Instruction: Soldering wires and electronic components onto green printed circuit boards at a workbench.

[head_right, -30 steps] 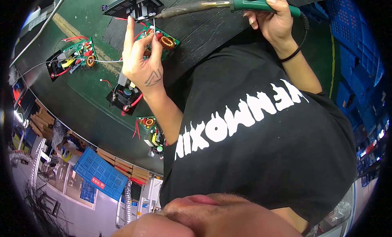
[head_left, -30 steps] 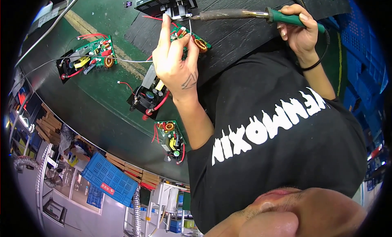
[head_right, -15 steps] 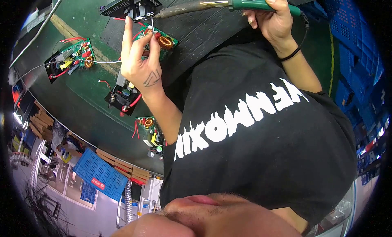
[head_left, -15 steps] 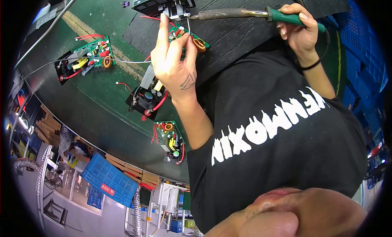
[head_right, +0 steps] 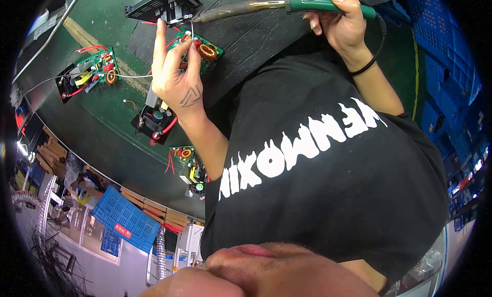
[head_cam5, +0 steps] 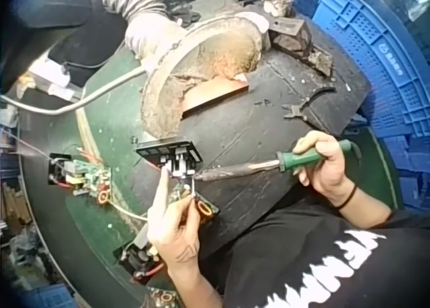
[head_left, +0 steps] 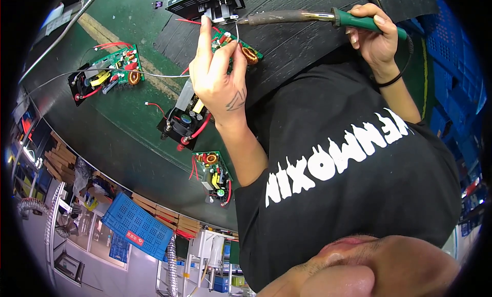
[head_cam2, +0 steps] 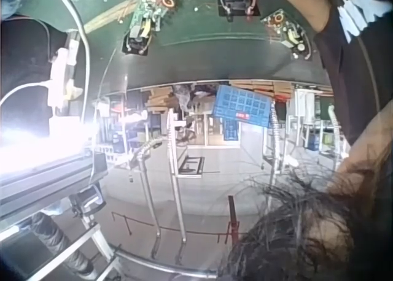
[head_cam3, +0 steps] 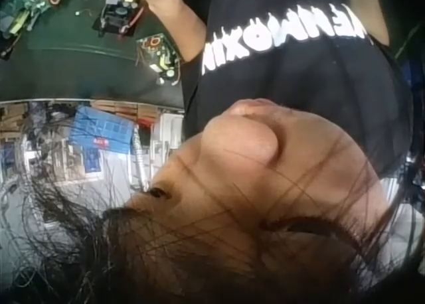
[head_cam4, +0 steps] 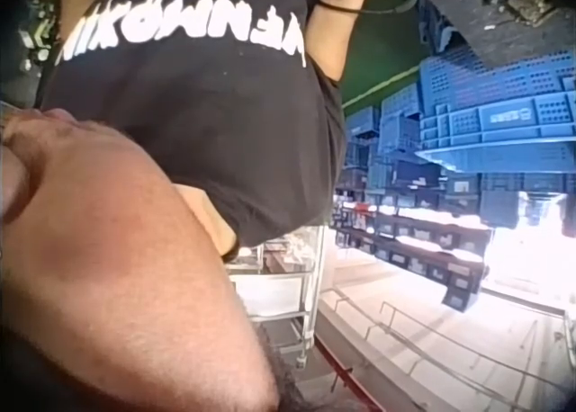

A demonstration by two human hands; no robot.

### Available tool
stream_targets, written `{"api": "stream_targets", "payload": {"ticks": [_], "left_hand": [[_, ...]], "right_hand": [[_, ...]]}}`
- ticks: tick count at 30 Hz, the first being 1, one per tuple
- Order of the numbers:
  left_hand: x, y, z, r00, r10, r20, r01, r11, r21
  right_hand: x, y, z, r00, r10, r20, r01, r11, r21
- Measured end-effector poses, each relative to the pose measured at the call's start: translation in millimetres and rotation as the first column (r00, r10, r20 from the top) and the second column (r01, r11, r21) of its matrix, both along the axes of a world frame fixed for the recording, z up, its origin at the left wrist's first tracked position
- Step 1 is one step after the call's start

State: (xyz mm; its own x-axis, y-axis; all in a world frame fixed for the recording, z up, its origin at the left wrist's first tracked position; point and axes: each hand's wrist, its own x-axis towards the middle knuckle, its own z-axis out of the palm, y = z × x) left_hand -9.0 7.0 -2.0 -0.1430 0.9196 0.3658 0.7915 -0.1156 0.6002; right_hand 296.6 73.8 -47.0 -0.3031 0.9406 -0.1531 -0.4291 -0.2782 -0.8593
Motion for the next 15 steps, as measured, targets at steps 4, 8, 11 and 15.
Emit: {"api": "stream_targets", "payload": {"ticks": [4, 8, 11, 15], "left_hand": [[-1.2, 0.2, -0.5, 1.000, -0.006, -0.006, 0.006, 1.000, 0.012], [-1.0, 0.2, -0.6, 1.000, -0.008, -0.007, 0.008, 1.000, 0.012], [-0.3, 1.0, 0.2, 1.000, -0.010, -0.001, 0.010, 1.000, 0.024], [0.9, 1.7, 0.8, 1.000, -0.005, 0.003, 0.005, 1.000, 0.020]], "right_hand": [[-0.7, -0.7, 0.4, 1.000, -0.016, -0.003, 0.016, 1.000, -0.011], [-0.5, -0.5, 0.0, 1.000, -0.026, 0.005, 0.027, 1.000, -0.015], [-0.9, 0.4, 0.7, 1.000, -0.027, 0.000, 0.027, 1.000, -0.015], [0.4, 1.8, -0.8, 1.000, -0.019, 0.003, 0.019, 1.000, -0.020]]}}
